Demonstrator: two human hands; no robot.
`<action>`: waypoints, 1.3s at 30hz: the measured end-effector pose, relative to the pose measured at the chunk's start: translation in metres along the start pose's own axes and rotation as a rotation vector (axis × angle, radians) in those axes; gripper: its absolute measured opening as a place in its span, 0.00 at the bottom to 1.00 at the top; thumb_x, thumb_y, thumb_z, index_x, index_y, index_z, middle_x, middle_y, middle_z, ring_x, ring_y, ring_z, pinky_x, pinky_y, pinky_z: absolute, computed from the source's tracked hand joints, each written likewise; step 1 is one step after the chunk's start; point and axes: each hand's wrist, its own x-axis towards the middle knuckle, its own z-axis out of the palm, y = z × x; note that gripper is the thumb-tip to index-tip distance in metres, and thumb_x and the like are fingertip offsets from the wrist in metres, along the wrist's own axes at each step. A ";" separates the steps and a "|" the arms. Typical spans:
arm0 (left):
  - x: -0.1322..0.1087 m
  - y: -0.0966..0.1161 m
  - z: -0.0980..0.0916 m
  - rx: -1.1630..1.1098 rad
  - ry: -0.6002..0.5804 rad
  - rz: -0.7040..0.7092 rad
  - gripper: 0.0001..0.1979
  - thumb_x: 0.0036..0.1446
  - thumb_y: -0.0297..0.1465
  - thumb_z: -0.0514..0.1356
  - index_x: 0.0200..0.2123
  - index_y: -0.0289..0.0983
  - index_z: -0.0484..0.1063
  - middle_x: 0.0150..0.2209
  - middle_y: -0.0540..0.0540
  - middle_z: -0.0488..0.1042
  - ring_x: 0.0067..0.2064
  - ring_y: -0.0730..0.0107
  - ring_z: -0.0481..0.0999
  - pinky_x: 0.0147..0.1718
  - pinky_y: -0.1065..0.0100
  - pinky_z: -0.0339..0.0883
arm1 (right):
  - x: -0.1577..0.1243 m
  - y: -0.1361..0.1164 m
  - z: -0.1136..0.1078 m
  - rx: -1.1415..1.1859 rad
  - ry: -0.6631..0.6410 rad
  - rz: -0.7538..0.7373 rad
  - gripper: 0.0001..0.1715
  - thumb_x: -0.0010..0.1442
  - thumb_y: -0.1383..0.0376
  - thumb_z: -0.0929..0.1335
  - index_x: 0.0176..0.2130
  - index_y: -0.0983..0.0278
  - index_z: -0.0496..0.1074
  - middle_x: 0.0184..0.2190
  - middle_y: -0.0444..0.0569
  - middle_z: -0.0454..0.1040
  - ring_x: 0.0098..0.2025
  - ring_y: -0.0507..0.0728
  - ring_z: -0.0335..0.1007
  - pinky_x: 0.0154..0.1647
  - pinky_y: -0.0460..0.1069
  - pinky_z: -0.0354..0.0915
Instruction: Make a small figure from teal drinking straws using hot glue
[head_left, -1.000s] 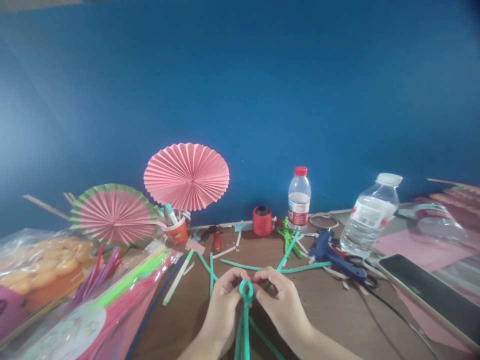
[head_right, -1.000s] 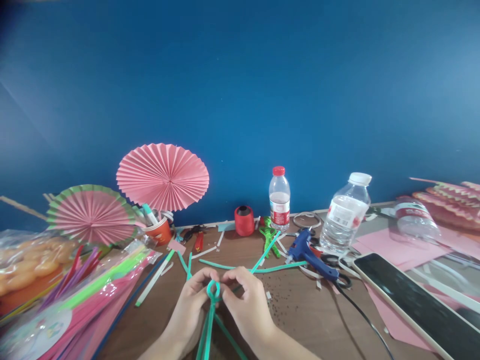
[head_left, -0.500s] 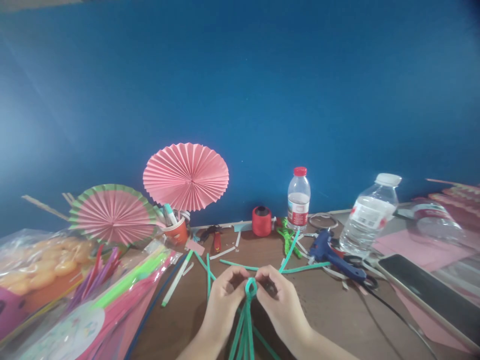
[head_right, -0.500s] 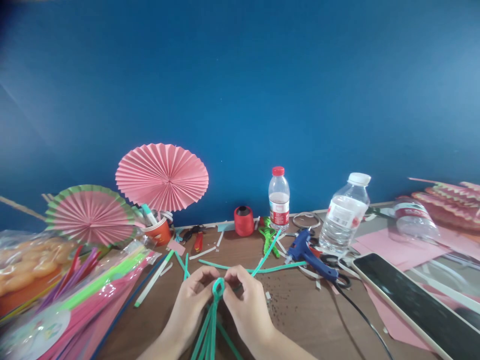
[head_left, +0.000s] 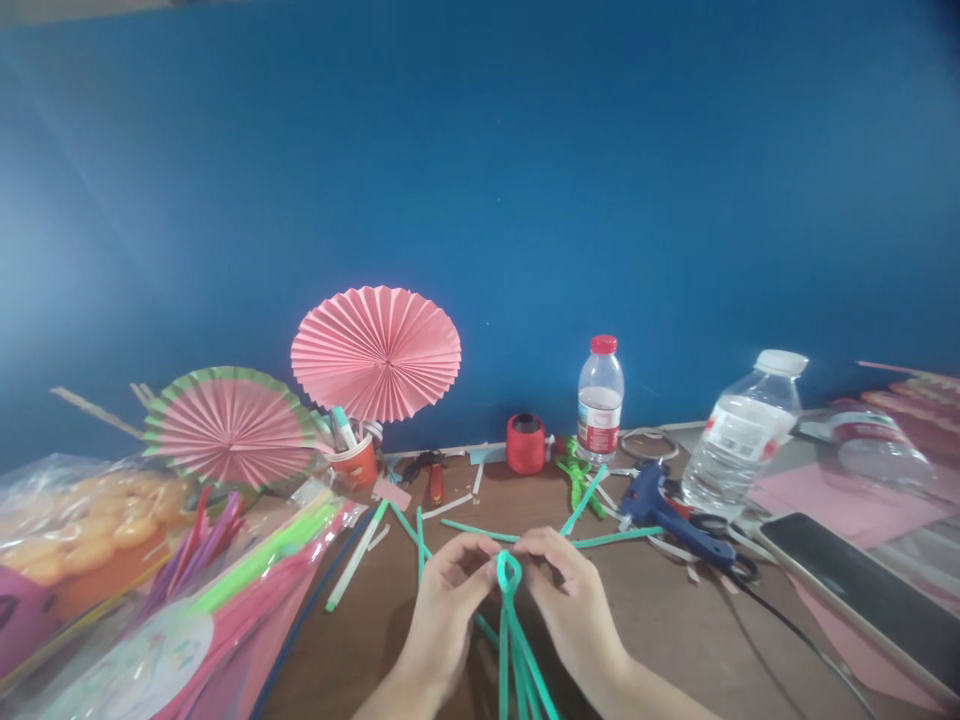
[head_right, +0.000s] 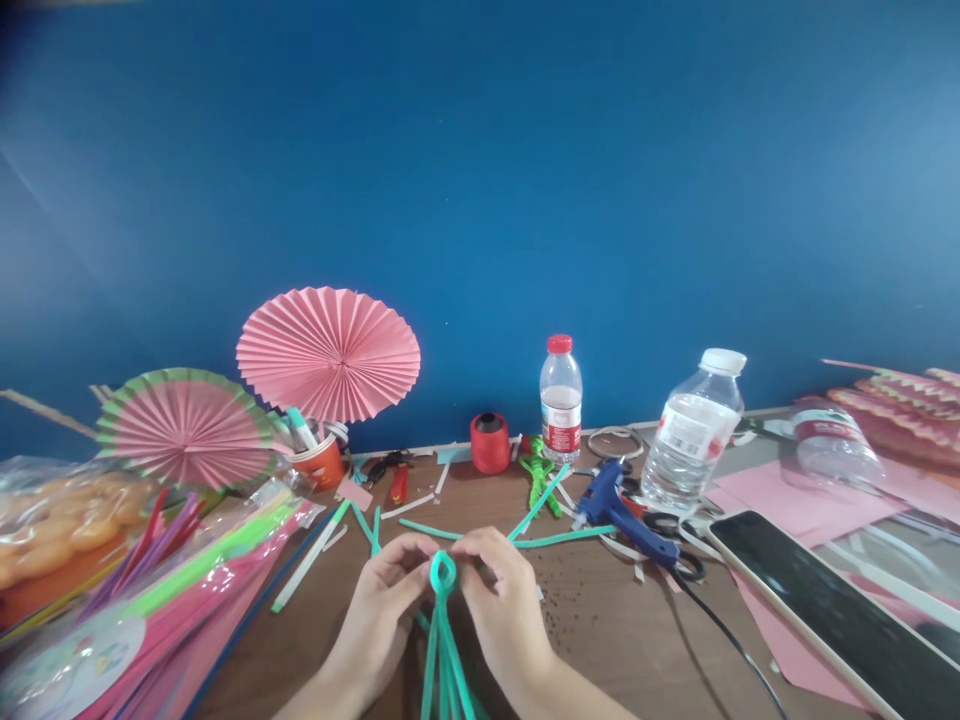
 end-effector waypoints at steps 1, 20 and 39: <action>0.000 0.000 0.000 -0.015 0.002 0.000 0.05 0.45 0.28 0.65 0.28 0.34 0.72 0.25 0.50 0.72 0.26 0.76 0.68 0.26 0.74 0.61 | -0.001 0.000 -0.001 -0.018 0.012 -0.019 0.05 0.56 0.69 0.64 0.31 0.63 0.70 0.30 0.47 0.72 0.33 0.55 0.68 0.34 0.46 0.63; -0.023 0.011 0.005 0.741 0.115 1.034 0.19 0.42 0.13 0.60 0.32 0.43 0.72 0.31 0.48 0.78 0.31 0.65 0.75 0.33 0.64 0.66 | -0.017 -0.009 0.004 0.292 -0.095 -0.100 0.09 0.59 0.63 0.61 0.42 0.61 0.64 0.33 0.50 0.70 0.35 0.56 0.68 0.35 0.48 0.66; -0.013 0.009 -0.006 0.855 0.088 0.868 0.12 0.49 0.20 0.58 0.35 0.41 0.74 0.34 0.45 0.72 0.36 0.64 0.73 0.34 0.69 0.68 | -0.005 -0.031 0.005 0.679 -0.246 0.191 0.12 0.51 0.58 0.69 0.27 0.64 0.68 0.19 0.40 0.63 0.21 0.49 0.57 0.25 0.44 0.59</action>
